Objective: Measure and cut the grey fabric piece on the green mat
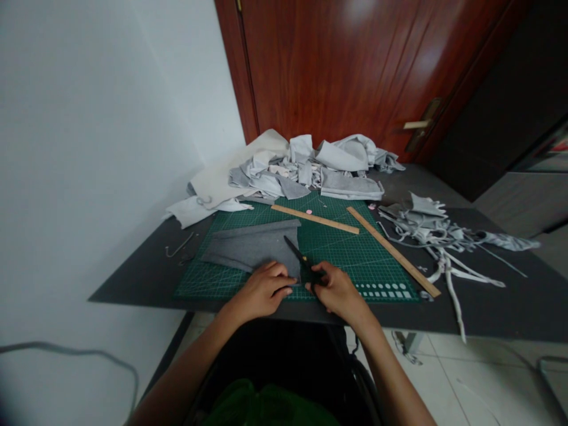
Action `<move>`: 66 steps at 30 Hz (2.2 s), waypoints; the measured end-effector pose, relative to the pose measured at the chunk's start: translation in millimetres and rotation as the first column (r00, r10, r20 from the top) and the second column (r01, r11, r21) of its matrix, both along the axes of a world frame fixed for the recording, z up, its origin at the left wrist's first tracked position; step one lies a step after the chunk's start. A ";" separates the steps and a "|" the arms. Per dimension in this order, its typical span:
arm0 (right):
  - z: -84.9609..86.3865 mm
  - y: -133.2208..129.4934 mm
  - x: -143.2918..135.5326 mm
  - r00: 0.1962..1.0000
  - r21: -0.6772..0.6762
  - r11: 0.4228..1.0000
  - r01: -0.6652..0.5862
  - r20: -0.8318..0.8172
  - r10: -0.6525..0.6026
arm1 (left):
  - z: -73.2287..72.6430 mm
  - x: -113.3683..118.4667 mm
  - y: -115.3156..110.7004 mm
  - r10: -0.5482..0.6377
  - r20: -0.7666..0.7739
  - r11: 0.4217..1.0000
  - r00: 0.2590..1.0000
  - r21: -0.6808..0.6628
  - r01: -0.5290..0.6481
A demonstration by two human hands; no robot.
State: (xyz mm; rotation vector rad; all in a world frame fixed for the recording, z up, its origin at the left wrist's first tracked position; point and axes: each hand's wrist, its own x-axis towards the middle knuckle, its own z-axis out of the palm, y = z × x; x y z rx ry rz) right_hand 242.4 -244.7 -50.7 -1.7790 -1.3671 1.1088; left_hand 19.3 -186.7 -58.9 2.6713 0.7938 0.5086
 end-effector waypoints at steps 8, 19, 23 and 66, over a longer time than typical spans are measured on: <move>2.4 -0.3 -4.3 0.994 0.024 1.000 -0.006 0.113 0.003 | 6.6 -5.9 -3.0 -0.102 -0.017 0.995 0.995 -0.002 0.102; 1.2 -46.7 4.3 0.984 0.047 0.998 0.036 -0.176 -0.027 | 5.0 -5.3 -7.4 -0.118 -0.010 0.993 0.993 0.028 0.118; 0.0 -107.0 -1.1 0.906 0.018 0.994 0.111 -0.414 -0.094 | 4.1 -4.5 -6.9 -0.169 0.008 0.985 0.986 0.031 0.168; -24.2 -177.5 -63.4 0.814 -0.199 0.953 0.230 -0.497 -0.300 | -5.2 -2.7 -4.2 -0.276 -0.092 0.945 0.957 0.154 0.287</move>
